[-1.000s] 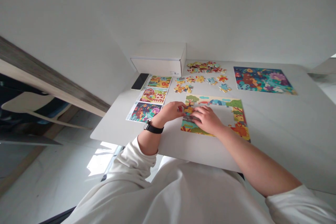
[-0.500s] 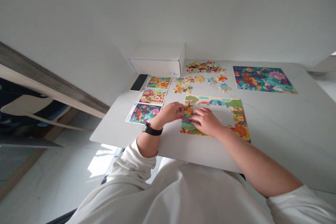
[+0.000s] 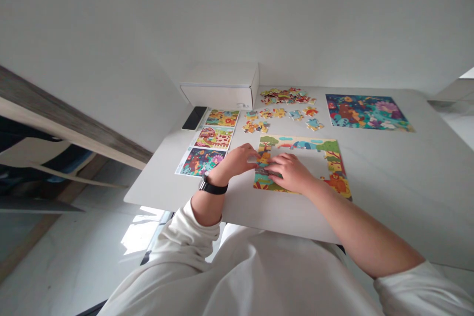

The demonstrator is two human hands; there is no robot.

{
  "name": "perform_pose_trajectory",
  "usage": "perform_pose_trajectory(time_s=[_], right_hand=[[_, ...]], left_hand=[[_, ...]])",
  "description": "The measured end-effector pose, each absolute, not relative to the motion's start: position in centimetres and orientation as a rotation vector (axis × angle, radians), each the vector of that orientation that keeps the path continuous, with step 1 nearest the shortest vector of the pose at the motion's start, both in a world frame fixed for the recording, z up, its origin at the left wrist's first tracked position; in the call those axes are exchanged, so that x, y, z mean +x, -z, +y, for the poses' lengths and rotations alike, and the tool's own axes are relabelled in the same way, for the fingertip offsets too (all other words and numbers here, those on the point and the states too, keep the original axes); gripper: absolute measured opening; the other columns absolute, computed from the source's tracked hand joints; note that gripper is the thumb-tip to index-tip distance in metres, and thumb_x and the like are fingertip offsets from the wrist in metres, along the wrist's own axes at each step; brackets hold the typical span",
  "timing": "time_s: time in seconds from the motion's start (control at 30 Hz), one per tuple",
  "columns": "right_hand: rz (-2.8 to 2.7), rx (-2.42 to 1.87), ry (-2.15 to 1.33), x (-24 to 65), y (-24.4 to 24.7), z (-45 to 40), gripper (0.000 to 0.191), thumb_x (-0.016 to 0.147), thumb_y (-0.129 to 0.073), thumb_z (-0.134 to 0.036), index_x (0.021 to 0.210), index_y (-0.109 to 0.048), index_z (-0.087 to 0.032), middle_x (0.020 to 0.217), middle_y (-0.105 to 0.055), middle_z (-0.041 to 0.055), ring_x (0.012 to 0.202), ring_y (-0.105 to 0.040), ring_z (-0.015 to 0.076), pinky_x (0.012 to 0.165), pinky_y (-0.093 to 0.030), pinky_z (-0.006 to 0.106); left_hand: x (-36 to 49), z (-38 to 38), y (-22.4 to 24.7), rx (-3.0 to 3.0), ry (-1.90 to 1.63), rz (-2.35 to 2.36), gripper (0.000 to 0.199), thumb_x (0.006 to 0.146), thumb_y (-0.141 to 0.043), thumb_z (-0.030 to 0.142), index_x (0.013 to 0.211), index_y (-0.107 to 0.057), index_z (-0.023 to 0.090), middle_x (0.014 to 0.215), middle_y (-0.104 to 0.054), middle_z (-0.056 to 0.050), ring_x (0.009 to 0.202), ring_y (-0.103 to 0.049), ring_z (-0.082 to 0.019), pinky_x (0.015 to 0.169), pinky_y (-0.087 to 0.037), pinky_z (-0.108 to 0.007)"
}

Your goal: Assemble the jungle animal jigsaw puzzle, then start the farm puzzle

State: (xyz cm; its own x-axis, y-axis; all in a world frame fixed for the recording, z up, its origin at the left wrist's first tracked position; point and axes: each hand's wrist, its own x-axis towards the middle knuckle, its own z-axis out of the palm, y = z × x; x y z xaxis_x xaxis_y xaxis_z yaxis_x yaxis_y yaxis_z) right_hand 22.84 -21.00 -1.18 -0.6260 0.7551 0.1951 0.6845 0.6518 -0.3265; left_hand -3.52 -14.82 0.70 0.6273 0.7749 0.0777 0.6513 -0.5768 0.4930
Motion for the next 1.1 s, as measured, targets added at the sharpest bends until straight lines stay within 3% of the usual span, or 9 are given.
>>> perform_pose_trajectory(time_s=[0.2, 0.87, 1.0, 1.1], right_hand=[[-2.597, -1.131, -0.28, 23.26, 1.24, -20.88, 0.034, 0.1, -0.079, -0.026, 0.134, -0.084, -0.028, 0.137, -0.078, 0.0113, 0.123, -0.068, 0.0321, 0.114, -0.052, 0.051], [-2.63, -1.119, -0.238, 23.34, 0.42, -20.89, 0.024, 0.101, -0.078, -0.026, 0.122, -0.088, -0.029, 0.128, -0.08, 0.0103, 0.119, -0.068, 0.0303, 0.113, -0.051, 0.048], [-2.622, -1.145, -0.236, 23.25, 0.86, -21.07, 0.025, 0.1, -0.078, -0.026, 0.124, -0.087, -0.028, 0.133, -0.08, 0.0107, 0.125, -0.067, 0.0326, 0.115, -0.051, 0.05], [-2.609, -1.139, -0.24, 23.03, 1.0, -21.11, 0.026, 0.1, -0.079, -0.026, 0.124, -0.087, -0.027, 0.134, -0.08, 0.0109, 0.129, -0.067, 0.0333, 0.117, -0.051, 0.052]], left_hand=[[-3.36, -14.88, -0.48, 2.479, -0.367, 1.147, 0.029, 0.095, -0.084, 0.028, 0.124, -0.082, 0.028, 0.121, -0.074, -0.008, 0.11, -0.073, -0.025, 0.103, -0.059, -0.037], [-3.14, -14.8, -0.3, 2.555, -0.346, 1.003, 0.031, 0.097, -0.081, 0.025, 0.128, -0.079, 0.025, 0.133, -0.073, -0.011, 0.129, -0.069, -0.03, 0.116, -0.056, -0.046], [-2.99, -15.08, -0.24, 2.557, -0.369, 1.04, 0.038, 0.096, -0.084, 0.029, 0.134, -0.078, 0.027, 0.145, -0.069, -0.013, 0.137, -0.066, -0.031, 0.122, -0.052, -0.05], [-2.66, -15.28, -0.02, 2.567, -0.395, 1.019, 0.056, 0.092, -0.09, 0.039, 0.144, -0.073, 0.031, 0.159, -0.064, -0.012, 0.15, -0.058, -0.034, 0.129, -0.045, -0.055]])
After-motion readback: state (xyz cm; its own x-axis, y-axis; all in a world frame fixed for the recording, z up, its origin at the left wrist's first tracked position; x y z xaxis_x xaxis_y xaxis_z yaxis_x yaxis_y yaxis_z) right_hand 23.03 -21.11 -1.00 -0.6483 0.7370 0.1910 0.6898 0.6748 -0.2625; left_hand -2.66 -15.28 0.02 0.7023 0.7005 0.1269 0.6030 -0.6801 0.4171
